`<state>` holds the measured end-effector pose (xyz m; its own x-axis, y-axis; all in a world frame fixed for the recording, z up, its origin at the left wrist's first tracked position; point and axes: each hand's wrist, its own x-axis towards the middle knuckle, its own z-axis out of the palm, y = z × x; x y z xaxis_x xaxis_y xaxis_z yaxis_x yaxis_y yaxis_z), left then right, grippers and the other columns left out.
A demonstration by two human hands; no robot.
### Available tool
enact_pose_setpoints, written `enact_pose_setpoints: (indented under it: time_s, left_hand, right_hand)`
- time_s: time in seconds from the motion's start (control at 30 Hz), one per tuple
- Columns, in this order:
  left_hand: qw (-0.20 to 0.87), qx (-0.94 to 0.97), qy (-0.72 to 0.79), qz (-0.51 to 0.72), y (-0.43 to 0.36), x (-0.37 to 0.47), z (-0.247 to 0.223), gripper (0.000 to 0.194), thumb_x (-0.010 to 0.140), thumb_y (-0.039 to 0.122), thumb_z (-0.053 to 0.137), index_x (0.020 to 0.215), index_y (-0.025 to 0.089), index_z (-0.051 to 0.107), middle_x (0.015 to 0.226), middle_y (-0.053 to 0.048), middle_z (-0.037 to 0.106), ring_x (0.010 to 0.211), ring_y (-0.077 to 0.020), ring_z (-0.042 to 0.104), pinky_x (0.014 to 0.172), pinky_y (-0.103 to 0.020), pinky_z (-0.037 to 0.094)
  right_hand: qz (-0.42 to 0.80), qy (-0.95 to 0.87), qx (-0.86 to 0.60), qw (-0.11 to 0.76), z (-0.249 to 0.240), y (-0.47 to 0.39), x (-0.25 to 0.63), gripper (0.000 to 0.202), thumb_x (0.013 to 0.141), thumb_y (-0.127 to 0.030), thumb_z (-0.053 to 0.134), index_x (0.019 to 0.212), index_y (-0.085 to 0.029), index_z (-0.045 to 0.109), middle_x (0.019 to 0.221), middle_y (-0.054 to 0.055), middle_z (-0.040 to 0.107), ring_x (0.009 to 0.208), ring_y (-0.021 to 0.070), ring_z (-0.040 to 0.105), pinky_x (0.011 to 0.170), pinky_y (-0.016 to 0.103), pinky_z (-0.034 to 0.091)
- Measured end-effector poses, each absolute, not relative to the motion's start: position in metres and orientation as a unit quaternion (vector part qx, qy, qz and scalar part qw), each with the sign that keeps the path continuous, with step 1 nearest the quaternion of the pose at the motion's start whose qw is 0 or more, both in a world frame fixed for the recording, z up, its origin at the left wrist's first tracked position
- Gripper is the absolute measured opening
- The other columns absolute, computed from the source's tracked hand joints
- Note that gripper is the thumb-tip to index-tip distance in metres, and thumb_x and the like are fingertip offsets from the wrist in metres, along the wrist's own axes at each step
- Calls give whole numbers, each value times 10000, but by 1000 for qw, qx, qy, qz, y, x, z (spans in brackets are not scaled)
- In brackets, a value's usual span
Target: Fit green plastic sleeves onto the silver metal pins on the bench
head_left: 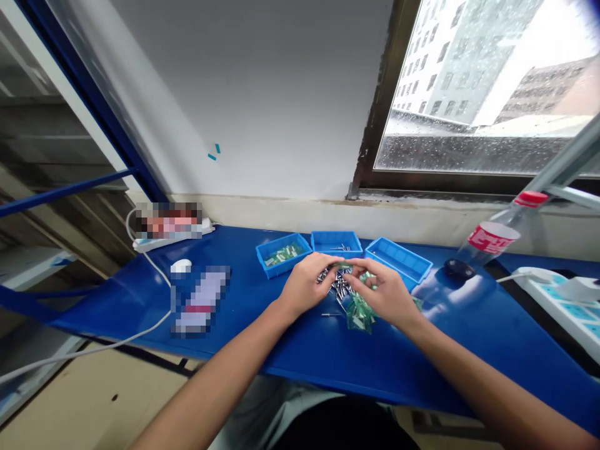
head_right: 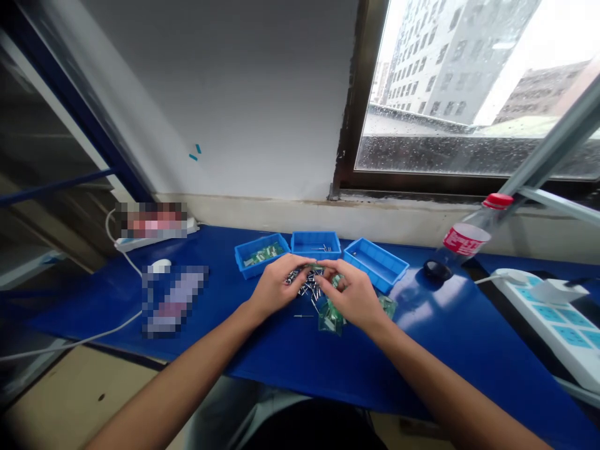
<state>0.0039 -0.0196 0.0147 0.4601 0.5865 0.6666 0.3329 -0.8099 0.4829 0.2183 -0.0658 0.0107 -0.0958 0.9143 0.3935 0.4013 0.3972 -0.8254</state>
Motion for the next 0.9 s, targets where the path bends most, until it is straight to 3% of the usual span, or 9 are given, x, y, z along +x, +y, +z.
enact_pose_setpoints:
  time_s: [0.07,0.17,0.27,0.37,0.43,0.57,0.73,0.9]
  left_hand:
    - [168,834,279,446,-22,6,15,253,1040,248,606,1274,221,699,1195,-84,786,1073,-229,747,976,-399,600]
    - [198,820,279,459,-24,9,16,254,1015,275,668,1260,213,692,1158,-78,783,1009,-209,754,939,-368,612]
    - [224,805,279,474,-22,11,15,307,994,280,706,1288,208,653,1192,-87,751,922,-178,750,870,-336,624]
    - [184,819,254,480,-19,10,14,207,1013,274,672,1206,201,686,1315,-128,683,1100,-217,720,925,-368,619]
    - [125,848,232,460,-18,9,13,165,1024,284,657,1151,207,729,1332,-136,673,1254,-266,653,1041,-447,576]
    - [98,885,198,409,-16,9,11,359,973,349,744,1308,225,707,1307,-134,699,1262,-291,635,1107,-504,538]
    - [128,872,200,428,-15,10,11,296,1008,250,674,1299,216,721,1286,-125,695,1208,-245,679,1057,-424,574]
    - [155,850,211,456,-16,12,12,244,1003,152,615,1208,202,737,1200,-100,737,1130,-218,712,1016,-379,586]
  right_hand:
    - [209,-700,-486,480,8,-63,221,289,975,-514,696,1064,-250,777,901,77,693,711,212,630,574,358,531]
    - [187,-703,-470,499,5,-60,225,288,943,-541,726,994,-260,766,994,97,695,830,249,662,651,390,572]
    - [280,-674,-458,508,4,-59,225,326,936,-574,724,981,-252,726,946,88,733,814,256,704,688,410,603]
    - [363,-625,-460,517,3,-59,223,379,901,-594,758,970,-232,670,757,48,725,683,246,725,650,401,601]
    - [381,-599,-458,534,4,-59,222,421,871,-589,791,1031,-232,637,758,33,734,652,238,736,626,381,595]
    - [410,-587,-454,530,8,-60,221,585,884,-568,778,1332,-248,581,793,4,755,559,195,699,586,353,582]
    - [414,-597,-442,526,17,-66,220,425,912,-586,730,1114,-213,733,1043,98,801,741,213,740,633,354,616]
    - [402,-620,-430,519,16,-67,222,408,909,-519,769,1182,-217,754,1037,93,795,857,229,733,643,332,591]
